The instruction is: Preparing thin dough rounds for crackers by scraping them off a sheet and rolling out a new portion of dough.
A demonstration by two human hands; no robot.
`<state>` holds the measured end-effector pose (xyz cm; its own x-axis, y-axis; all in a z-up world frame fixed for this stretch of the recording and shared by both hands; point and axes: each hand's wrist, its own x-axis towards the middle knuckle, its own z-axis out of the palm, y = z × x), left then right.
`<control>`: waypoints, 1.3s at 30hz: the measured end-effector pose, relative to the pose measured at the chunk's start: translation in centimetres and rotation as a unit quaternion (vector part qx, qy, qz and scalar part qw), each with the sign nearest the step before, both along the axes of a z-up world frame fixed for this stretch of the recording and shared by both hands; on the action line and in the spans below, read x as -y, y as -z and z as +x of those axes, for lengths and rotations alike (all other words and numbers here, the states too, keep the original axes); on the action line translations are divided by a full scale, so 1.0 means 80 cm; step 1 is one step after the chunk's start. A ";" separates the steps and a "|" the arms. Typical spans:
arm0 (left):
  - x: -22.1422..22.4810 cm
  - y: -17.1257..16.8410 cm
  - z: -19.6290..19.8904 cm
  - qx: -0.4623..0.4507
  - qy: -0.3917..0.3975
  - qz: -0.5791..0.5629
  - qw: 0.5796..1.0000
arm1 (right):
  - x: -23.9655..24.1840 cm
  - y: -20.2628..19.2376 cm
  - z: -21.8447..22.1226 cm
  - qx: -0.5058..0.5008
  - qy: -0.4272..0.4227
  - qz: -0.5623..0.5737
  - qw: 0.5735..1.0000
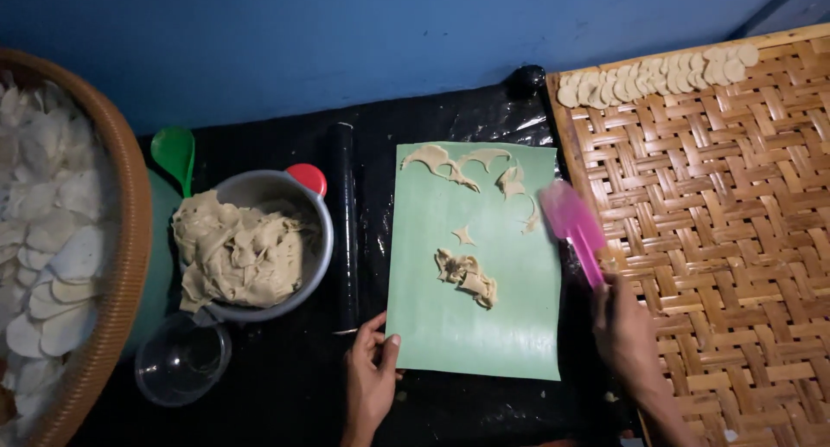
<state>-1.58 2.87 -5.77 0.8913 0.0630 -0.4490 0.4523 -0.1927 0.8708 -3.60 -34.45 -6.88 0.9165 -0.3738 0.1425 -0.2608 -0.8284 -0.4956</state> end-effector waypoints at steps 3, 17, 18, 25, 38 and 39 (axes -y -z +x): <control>0.000 0.008 -0.002 0.001 -0.014 -0.020 1.000 | -0.012 -0.011 0.012 -0.062 0.001 -0.022 0.998; -0.002 0.015 -0.003 0.009 -0.004 -0.023 1.000 | -0.012 -0.012 0.041 -0.034 -0.031 -0.033 0.998; -0.003 0.017 -0.002 0.009 -0.001 -0.019 1.000 | -0.010 -0.017 0.052 -0.070 -0.011 -0.034 0.997; -0.007 0.025 -0.004 0.033 -0.001 -0.029 0.999 | -0.004 0.003 0.085 -0.145 -0.079 -0.029 0.986; -0.007 0.030 -0.002 0.033 -0.021 -0.066 0.997 | 0.003 0.001 0.141 -0.087 -0.053 -0.030 0.994; -0.007 0.033 -0.006 0.044 -0.025 -0.077 0.996 | -0.001 0.004 0.151 -0.095 -0.061 -0.032 0.993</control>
<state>-2.05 3.41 -8.41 0.9248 0.0444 -0.3779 0.3794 -0.0326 0.9247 8.51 -34.40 -7.22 0.9669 -0.2544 -0.0177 -0.2406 -0.8874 -0.3932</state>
